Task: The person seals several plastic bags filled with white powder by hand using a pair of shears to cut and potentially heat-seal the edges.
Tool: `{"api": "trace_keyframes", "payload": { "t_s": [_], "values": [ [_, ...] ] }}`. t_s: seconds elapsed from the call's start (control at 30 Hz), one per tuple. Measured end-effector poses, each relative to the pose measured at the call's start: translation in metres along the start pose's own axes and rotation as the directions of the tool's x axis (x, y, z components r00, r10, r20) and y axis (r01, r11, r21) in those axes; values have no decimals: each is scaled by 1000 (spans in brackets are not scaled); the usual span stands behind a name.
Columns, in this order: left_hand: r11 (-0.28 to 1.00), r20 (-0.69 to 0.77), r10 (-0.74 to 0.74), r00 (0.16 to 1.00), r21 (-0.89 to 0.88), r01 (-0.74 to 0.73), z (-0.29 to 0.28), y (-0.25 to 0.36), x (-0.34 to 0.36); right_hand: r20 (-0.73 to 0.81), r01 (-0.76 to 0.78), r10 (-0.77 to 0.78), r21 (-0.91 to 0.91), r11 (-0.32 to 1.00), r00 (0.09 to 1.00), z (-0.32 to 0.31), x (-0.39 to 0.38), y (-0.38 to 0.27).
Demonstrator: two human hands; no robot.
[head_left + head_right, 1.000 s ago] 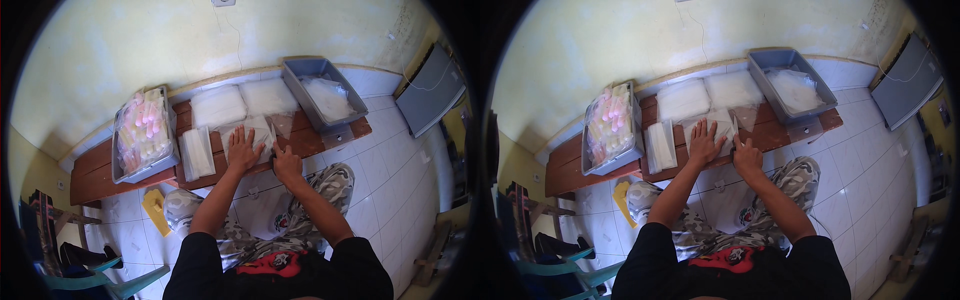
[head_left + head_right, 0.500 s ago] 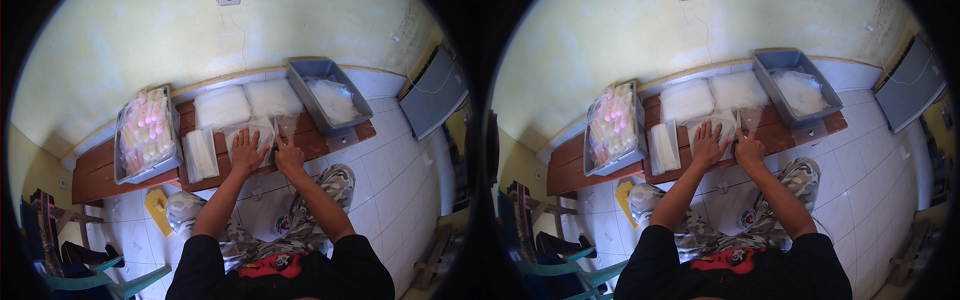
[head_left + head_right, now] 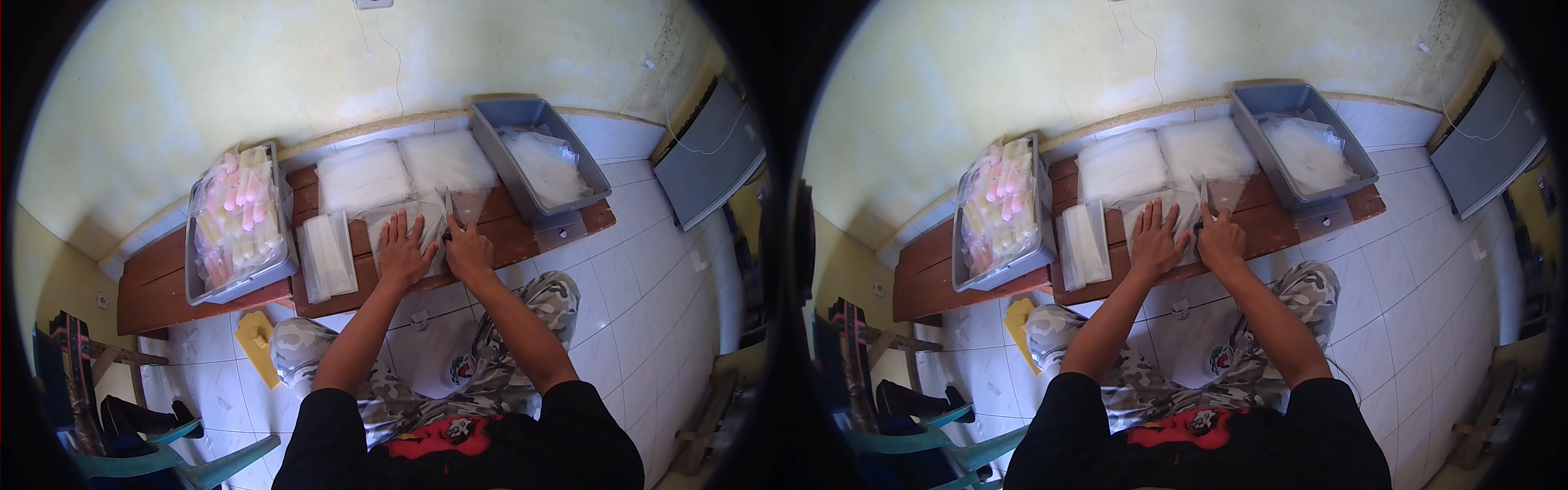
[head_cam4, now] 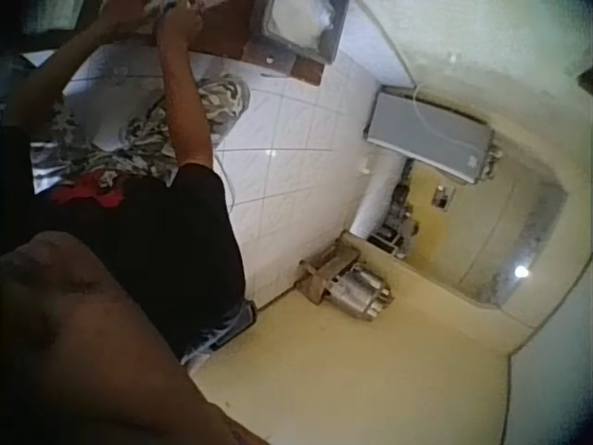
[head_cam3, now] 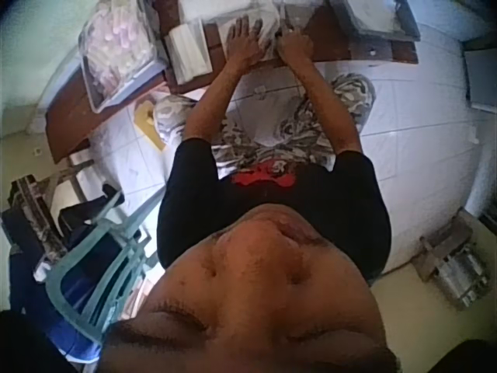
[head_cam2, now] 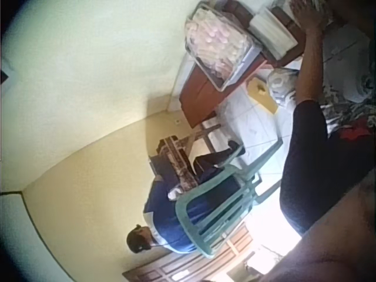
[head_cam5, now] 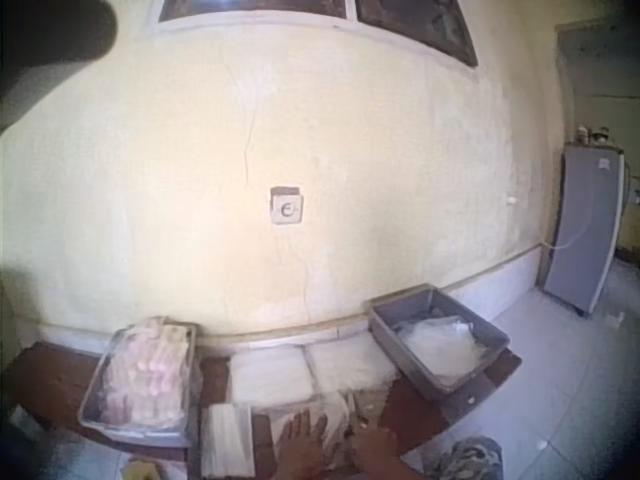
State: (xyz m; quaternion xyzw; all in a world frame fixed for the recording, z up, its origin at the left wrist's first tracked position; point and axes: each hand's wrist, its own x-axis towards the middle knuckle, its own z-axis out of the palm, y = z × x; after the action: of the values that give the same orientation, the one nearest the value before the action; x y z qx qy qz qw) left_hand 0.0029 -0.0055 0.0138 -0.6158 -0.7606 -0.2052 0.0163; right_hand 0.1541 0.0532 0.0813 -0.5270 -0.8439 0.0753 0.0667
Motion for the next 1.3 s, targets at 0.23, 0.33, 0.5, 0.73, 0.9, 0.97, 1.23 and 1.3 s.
{"api": "trace_keyframes", "payload": {
  "t_s": [0.23,0.33,0.5,0.73,0.9,0.97,1.23,1.3],
  "values": [
    [1000,-3,7,1000,-9,-7,0,0,-1,-29,2,-2,-22,1000,1000,5,13,0],
    [1000,-6,16,1000,-6,-16,1,0,-1,-42,16,-17,-35,999,999,4,21,0],
    [1000,-5,11,1000,-8,-11,0,-1,-2,-9,39,-40,-65,997,999,3,34,-3],
    [1000,-14,22,1000,4,-22,0,2,-1,-107,40,-41,-14,999,993,-8,43,12],
    [1000,-43,28,999,-2,-28,2,-1,-1,-47,79,-76,55,995,996,-25,-3,22],
    [999,-7,23,1000,-23,-23,1,0,-1,-14,101,-100,96,990,995,-23,-20,36],
    [1000,-71,9,997,-12,-10,-3,-17,-8,-51,129,-123,158,979,991,-13,-35,60],
    [1000,-72,1,997,-16,-2,-6,-18,-7,-55,112,-105,157,981,993,-13,-33,60]
  ]
}}
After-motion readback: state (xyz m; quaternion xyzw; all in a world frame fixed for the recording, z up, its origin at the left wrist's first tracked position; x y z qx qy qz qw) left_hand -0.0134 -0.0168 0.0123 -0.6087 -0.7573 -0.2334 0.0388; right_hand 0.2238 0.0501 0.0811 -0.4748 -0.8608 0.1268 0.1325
